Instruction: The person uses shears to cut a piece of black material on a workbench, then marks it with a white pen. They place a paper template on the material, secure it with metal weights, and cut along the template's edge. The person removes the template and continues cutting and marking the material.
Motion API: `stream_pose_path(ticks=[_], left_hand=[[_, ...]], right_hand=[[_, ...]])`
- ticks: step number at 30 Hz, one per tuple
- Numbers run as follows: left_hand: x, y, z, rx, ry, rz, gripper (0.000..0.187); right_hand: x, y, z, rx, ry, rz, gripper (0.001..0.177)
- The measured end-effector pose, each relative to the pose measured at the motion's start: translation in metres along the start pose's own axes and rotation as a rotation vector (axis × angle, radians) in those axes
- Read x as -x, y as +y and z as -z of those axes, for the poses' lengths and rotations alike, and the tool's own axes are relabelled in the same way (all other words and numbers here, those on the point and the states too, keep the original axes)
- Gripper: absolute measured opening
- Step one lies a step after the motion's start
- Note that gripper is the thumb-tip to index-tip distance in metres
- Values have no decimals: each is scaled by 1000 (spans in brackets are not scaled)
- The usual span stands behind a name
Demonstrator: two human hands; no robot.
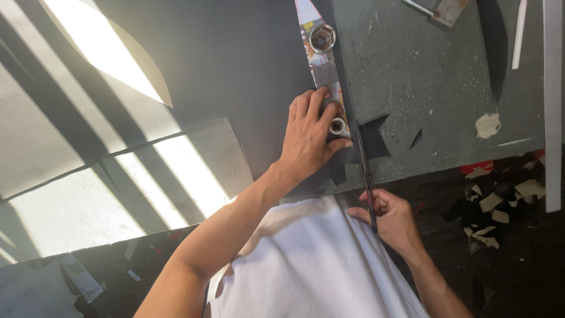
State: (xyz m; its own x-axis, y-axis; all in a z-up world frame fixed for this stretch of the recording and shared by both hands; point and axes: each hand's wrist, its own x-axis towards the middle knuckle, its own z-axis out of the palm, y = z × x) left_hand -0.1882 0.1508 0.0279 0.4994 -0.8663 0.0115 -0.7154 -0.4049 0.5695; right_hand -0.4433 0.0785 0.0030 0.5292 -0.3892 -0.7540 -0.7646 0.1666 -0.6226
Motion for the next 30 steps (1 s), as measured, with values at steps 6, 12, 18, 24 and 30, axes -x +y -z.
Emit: stream_pose_path(ticks=[6,12,18,24,30], left_hand=[[-5,-19,26,211,-29,-21,69],[-46,-40,35,166,270,93,84],[-81,-57,22,-3,243,41,79],[-84,-61,21,-38,184,92,61],[-87,-57,21,-120,107,139,73]], right_hand=[[2,-4,8,-55,-63,6,36],[-21,-45,26,34,-37,4,38],[-66,-100,45,64,-51,-6,37],[-101,-132,64,140,-138,36,35],[-120,-142,75,148,-239,89,34]])
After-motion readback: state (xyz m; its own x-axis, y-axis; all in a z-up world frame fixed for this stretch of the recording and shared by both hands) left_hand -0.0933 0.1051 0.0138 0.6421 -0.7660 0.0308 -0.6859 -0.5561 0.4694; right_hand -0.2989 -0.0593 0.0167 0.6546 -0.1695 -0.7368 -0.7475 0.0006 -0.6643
